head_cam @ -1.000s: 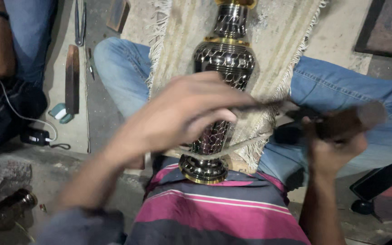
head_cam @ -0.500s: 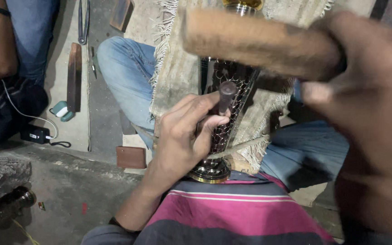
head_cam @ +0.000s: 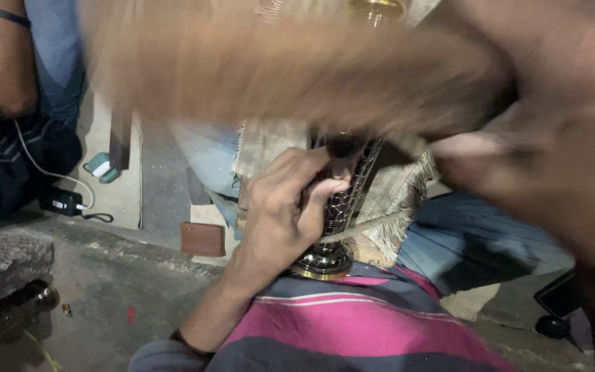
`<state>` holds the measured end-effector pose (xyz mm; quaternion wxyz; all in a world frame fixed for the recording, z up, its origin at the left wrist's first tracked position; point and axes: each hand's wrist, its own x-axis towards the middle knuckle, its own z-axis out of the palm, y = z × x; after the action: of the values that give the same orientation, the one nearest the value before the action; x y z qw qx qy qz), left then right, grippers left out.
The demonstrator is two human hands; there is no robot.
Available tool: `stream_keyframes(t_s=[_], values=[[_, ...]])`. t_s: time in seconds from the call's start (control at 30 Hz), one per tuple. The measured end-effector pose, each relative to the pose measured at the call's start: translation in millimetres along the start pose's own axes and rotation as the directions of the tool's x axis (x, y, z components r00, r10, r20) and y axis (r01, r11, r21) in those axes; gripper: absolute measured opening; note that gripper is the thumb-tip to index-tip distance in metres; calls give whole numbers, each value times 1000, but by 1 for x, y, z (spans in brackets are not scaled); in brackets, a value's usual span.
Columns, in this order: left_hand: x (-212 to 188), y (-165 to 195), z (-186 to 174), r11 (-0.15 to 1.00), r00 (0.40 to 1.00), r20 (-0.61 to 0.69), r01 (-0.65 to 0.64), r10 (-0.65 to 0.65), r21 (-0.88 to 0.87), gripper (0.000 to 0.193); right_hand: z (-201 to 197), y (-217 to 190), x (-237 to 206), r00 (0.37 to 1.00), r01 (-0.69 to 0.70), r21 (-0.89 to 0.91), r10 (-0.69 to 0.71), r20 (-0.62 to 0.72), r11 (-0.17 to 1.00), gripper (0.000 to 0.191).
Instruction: The person sits on the workshop floor with an ornate metal vase held against a cloth-covered support. They hold a chisel-like punch against the vase surface with one hand and strike it repeatedly with a wooden mallet held in the other hand, repositioning the punch to work different spots on the vase body.
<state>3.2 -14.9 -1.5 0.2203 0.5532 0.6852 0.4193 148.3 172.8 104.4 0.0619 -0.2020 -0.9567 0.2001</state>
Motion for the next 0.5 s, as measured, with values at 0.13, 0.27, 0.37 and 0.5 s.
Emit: stream_keyframes(t_s=[0.13, 0.27, 0.37, 0.5], values=[[-6, 6, 7, 998, 994, -83, 65, -64, 15, 12, 8, 15, -17, 987, -92, -109, 105, 123, 990, 42], [-10, 12, 13, 991, 984, -134, 104, -114, -83, 7, 10, 18, -19, 999, -7, -17, 8, 39, 1000, 44], [-14, 14, 17, 994, 983, -171, 53, -69, -97, 6, 1, 10, -9, 1000, 21, -30, -21, 18, 999, 45], [-23, 10, 24, 997, 971, -236, 26, -44, -77, 5, -6, -5, 2, 994, 100, -16, -101, -40, 995, 47]])
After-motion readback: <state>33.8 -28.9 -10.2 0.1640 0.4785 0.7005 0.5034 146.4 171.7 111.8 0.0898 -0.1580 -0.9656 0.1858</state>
